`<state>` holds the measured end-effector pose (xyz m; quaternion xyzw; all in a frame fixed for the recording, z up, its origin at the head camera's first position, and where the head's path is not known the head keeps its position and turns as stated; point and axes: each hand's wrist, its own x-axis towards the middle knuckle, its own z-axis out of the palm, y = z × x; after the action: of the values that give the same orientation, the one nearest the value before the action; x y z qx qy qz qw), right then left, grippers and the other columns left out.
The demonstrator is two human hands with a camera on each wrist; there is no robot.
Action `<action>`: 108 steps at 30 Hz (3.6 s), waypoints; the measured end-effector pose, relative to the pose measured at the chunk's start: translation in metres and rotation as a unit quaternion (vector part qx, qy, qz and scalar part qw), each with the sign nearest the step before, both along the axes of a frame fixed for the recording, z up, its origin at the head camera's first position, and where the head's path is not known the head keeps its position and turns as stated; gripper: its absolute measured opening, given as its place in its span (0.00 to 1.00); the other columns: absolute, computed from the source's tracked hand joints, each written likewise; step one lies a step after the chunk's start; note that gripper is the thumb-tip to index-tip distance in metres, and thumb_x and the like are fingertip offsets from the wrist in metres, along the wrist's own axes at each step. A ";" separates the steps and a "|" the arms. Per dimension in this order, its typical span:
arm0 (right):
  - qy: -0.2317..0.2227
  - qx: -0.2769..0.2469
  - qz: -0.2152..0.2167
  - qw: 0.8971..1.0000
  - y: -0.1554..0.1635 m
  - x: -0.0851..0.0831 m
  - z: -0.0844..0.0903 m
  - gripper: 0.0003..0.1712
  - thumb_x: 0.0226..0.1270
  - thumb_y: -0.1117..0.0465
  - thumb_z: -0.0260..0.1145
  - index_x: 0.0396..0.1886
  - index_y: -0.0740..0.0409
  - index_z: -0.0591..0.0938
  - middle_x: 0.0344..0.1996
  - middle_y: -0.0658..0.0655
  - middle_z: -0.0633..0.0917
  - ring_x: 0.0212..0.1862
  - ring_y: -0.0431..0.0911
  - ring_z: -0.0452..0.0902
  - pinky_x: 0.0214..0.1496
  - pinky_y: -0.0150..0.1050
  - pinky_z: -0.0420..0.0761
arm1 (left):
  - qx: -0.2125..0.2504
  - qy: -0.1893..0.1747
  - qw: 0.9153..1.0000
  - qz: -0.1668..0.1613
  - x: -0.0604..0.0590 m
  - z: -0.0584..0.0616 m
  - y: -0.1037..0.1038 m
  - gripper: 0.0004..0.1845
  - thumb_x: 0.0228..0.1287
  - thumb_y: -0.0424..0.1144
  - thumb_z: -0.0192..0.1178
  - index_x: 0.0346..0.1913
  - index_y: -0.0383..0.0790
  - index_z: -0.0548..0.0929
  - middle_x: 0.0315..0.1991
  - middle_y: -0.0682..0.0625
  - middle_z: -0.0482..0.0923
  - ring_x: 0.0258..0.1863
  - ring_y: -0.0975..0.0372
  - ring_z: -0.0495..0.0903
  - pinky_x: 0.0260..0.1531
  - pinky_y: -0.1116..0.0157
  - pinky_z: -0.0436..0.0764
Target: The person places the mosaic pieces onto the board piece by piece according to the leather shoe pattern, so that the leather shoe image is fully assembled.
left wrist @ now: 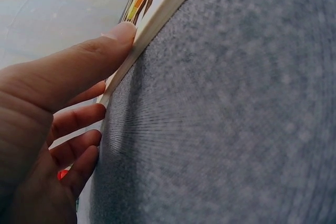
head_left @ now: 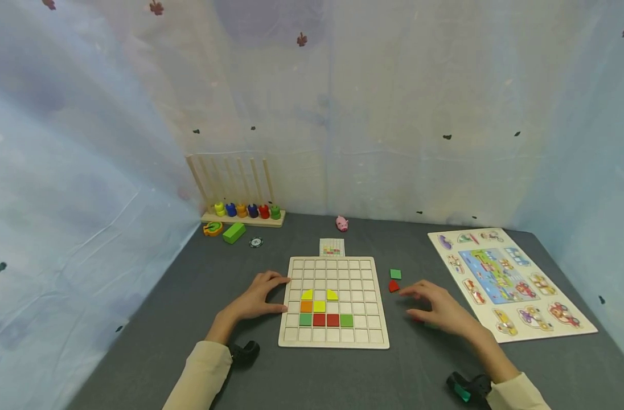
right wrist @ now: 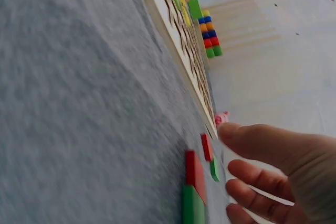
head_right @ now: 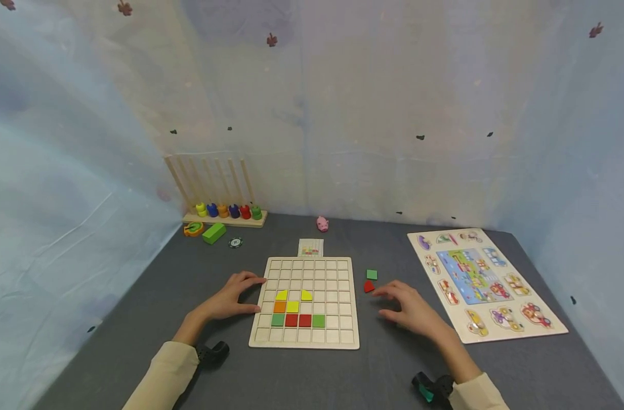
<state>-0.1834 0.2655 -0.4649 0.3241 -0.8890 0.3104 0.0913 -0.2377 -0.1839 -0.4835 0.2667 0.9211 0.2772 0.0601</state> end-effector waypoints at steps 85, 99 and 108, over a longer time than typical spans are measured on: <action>0.052 -0.063 0.032 0.996 -0.064 -0.017 -0.016 0.09 0.57 0.66 0.69 0.40 0.56 0.83 0.33 0.48 0.80 0.28 0.36 0.70 0.28 0.34 0.73 | -0.005 0.003 1.000 0.003 0.000 -0.001 0.000 0.37 0.52 0.55 0.67 0.65 0.48 0.70 0.58 0.48 0.64 0.56 0.54 0.60 0.56 0.48 0.63; 0.064 -0.042 -0.096 0.992 -0.019 -0.055 -0.020 0.14 0.54 0.68 0.70 0.42 0.61 0.83 0.33 0.57 0.79 0.28 0.40 0.70 0.28 0.34 0.72 | 0.001 0.000 1.000 -0.006 0.001 0.000 0.000 0.37 0.53 0.55 0.67 0.65 0.47 0.70 0.57 0.47 0.64 0.56 0.54 0.60 0.55 0.48 0.62; 0.042 0.002 -0.078 0.996 -0.008 -0.067 -0.022 0.19 0.54 0.68 0.70 0.47 0.65 0.81 0.34 0.58 0.79 0.30 0.43 0.70 0.31 0.36 0.70 | -0.002 -0.002 1.000 -0.005 -0.001 -0.001 0.000 0.37 0.53 0.56 0.66 0.65 0.47 0.70 0.57 0.48 0.64 0.56 0.54 0.59 0.56 0.48 0.62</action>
<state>-0.2499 0.2573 -0.4864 0.2665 -0.9078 0.2864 0.1515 -0.2387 -0.1834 -0.4844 0.2703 0.9201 0.2761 0.0641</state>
